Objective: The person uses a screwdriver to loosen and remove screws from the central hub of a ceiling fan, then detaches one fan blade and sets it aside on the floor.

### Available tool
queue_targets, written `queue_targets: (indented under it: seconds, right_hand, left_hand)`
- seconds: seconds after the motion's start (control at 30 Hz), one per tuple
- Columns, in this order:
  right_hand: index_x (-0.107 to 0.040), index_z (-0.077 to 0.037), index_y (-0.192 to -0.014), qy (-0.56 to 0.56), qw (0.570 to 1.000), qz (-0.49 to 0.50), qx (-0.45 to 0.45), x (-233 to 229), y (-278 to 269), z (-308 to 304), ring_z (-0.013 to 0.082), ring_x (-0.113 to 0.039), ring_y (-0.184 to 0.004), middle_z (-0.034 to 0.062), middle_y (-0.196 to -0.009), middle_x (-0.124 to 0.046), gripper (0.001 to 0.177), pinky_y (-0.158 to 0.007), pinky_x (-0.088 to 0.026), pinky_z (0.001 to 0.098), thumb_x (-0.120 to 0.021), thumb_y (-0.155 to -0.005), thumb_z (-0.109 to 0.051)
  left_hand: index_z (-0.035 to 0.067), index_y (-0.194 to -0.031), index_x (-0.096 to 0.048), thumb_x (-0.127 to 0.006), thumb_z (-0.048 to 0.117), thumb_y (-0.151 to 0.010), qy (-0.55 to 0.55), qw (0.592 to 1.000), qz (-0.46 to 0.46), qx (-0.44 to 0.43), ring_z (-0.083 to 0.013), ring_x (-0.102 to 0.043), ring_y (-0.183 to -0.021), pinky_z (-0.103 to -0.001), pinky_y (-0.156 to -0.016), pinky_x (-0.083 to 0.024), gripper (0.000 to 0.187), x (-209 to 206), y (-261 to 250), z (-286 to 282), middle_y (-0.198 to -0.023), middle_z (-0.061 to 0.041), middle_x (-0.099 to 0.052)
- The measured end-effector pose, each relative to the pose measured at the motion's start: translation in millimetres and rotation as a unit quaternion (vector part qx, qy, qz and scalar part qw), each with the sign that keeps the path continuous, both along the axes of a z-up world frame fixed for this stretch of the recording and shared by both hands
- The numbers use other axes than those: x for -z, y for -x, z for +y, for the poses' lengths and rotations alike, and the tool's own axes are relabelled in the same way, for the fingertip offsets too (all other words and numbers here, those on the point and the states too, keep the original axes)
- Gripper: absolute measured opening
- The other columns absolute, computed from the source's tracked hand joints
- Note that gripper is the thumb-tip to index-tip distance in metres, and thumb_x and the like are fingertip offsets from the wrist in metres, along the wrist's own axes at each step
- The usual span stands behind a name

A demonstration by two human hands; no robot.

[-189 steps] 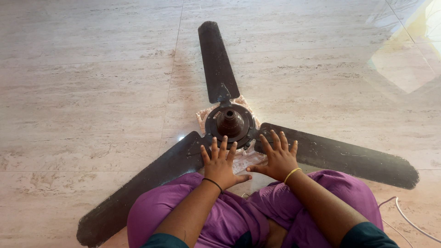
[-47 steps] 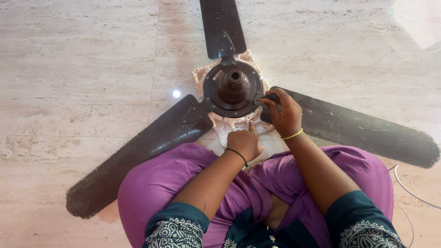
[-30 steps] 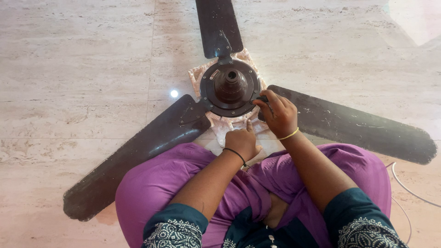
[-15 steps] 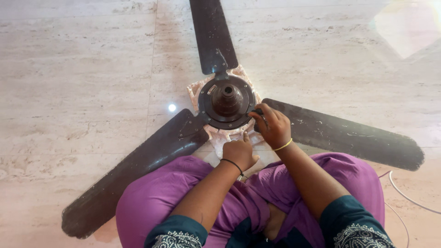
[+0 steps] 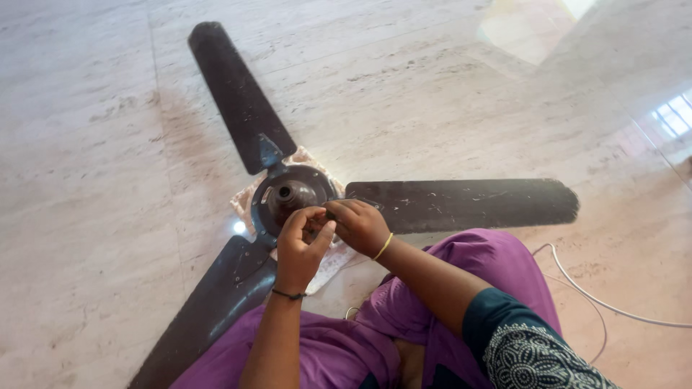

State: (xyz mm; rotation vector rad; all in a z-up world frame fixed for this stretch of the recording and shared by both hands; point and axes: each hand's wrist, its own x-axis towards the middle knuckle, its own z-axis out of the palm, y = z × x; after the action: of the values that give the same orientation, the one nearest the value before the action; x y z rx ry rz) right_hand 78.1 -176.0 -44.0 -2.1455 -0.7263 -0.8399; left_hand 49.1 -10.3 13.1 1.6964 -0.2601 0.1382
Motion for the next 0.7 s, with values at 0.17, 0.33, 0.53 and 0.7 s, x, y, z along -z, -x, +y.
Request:
queue_targets:
  seconds: [0.17,0.33,0.53,0.7]
  right_hand:
    - [-0.067,-0.005,-0.113,-0.028,0.998,0.061,0.010,13.7,-3.7,0.7,0.0308,-0.072,-0.102,0.0108,-0.110,-0.074,0.034,-0.089,-0.058,0.0411,-0.077,-0.082,-0.013]
    - [-0.067,-0.002,-0.117,-0.030,0.996,0.081,-0.003,25.4,-4.8,3.1,0.0331,-0.069,-0.107,0.0142,-0.116,-0.072,0.038,-0.092,-0.057,0.0428,-0.077,-0.082,-0.014]
    - [-0.065,-0.005,-0.121,-0.014,0.980,0.196,-0.013,42.1,-3.6,7.5,0.0359,-0.067,-0.106,0.0148,-0.115,-0.071,0.040,-0.090,-0.054,0.0443,-0.073,-0.084,-0.015]
    - [-0.064,-0.008,-0.123,0.012,0.968,0.251,-0.014,55.2,-11.5,12.5,0.0341,-0.068,-0.106,0.0118,-0.110,-0.073,0.036,-0.094,-0.053,0.0439,-0.067,-0.087,-0.013]
  left_hand:
    - [0.007,-0.111,-0.071,-0.077,0.011,-0.086,-0.126,0.990,-0.060,-0.001,-0.0165,-0.070,-0.090,-0.030,-0.074,-0.057,0.026,-4.2,-2.2,-3.6,-0.108,-0.007,-0.070]
    - [0.010,-0.112,-0.074,-0.080,0.019,-0.085,-0.289,0.939,-0.174,-0.063,-0.0261,-0.067,-0.096,-0.038,-0.083,-0.055,0.030,-0.1,-1.9,-2.6,-0.106,-0.007,-0.071]
    - [0.012,-0.110,-0.074,-0.077,0.029,-0.088,-0.345,0.920,-0.175,-0.064,-0.0277,-0.066,-0.098,-0.041,-0.083,-0.054,0.028,2.0,0.9,-1.2,-0.106,-0.005,-0.073]
    - [0.011,-0.110,-0.072,-0.074,0.030,-0.088,-0.404,0.897,-0.171,-0.056,-0.0283,-0.066,-0.095,-0.042,-0.079,-0.053,0.029,-3.4,0.6,-5.2,-0.105,-0.005,-0.073]
